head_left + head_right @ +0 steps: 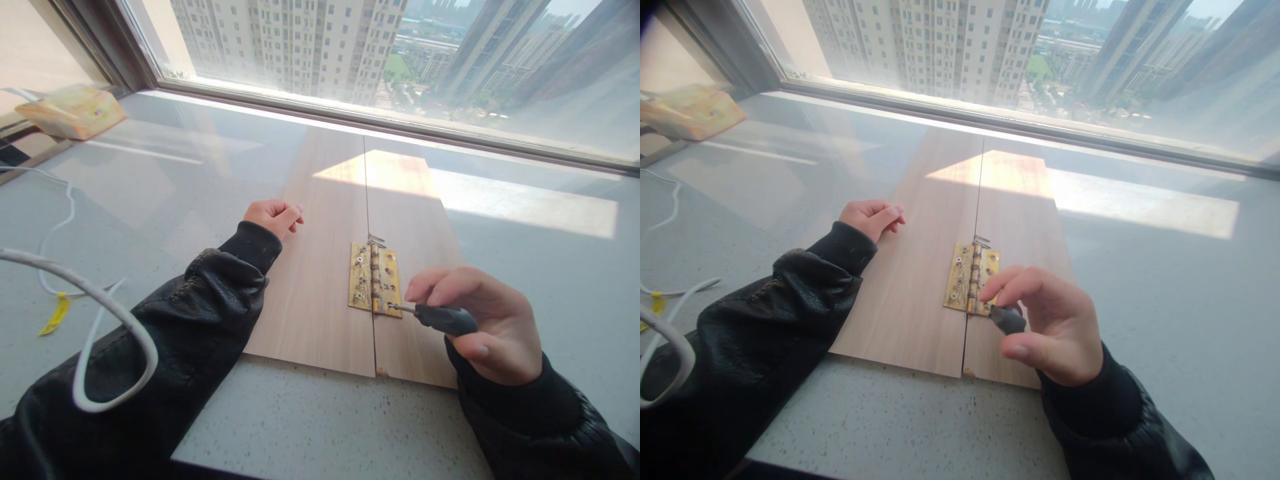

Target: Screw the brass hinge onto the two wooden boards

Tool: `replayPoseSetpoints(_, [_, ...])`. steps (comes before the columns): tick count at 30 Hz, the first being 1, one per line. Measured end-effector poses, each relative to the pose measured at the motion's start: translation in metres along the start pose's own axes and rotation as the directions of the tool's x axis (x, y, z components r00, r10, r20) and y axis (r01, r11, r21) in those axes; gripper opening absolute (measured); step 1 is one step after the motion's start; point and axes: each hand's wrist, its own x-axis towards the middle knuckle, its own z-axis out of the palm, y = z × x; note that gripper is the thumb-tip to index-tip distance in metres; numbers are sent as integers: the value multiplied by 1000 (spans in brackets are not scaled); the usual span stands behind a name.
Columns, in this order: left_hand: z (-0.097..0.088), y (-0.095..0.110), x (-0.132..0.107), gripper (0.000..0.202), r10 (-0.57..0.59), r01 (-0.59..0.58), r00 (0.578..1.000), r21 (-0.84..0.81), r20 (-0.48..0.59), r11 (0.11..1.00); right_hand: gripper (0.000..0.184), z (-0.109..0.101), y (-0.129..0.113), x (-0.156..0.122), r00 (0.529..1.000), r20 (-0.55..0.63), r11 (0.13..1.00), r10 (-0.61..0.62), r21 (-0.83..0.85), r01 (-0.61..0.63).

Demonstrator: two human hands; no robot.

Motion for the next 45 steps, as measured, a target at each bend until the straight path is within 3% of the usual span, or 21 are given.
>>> replayPoseSetpoints(3, [0,0,0,30,-2,2,1000,1,-2,1000,29,-1,4,-1,997,-59,998,-52,-40,50])
replayPoseSetpoints(10, [0,3,-1,29,-22,22,1000,3,-12,1000,33,1,15,-2,994,-64,993,-89,67,94])
replayPoseSetpoints(15, [0,3,-1,29,-27,27,1000,8,-7,1000,41,7,20,2,999,45,981,-26,194,17])
replayPoseSetpoints(20, [0,1,-1,30,-13,13,1000,-11,-2,1000,49,15,16,3,991,117,971,68,218,-92])
replayPoseSetpoints(24, [0,0,0,30,-7,7,1000,-6,4,1000,51,16,15,2,999,46,983,4,185,-13])
replayPoseSetpoints(28, [0,-1,1,31,-5,5,1000,9,5,1000,58,12,17,2,996,50,986,-71,156,62])
replayPoseSetpoints(34, [0,0,1,30,-10,10,1000,10,0,1000,38,7,18,-3,997,76,996,-25,90,18])
replayPoseSetpoints(42, [0,-1,1,31,0,0,1000,6,3,1000,34,5,19,-3,999,-38,985,-35,165,41])
replayPoseSetpoints(45, [0,-1,1,31,-3,3,1000,9,3,1000,31,2,15,-2,999,-30,990,-37,138,41])
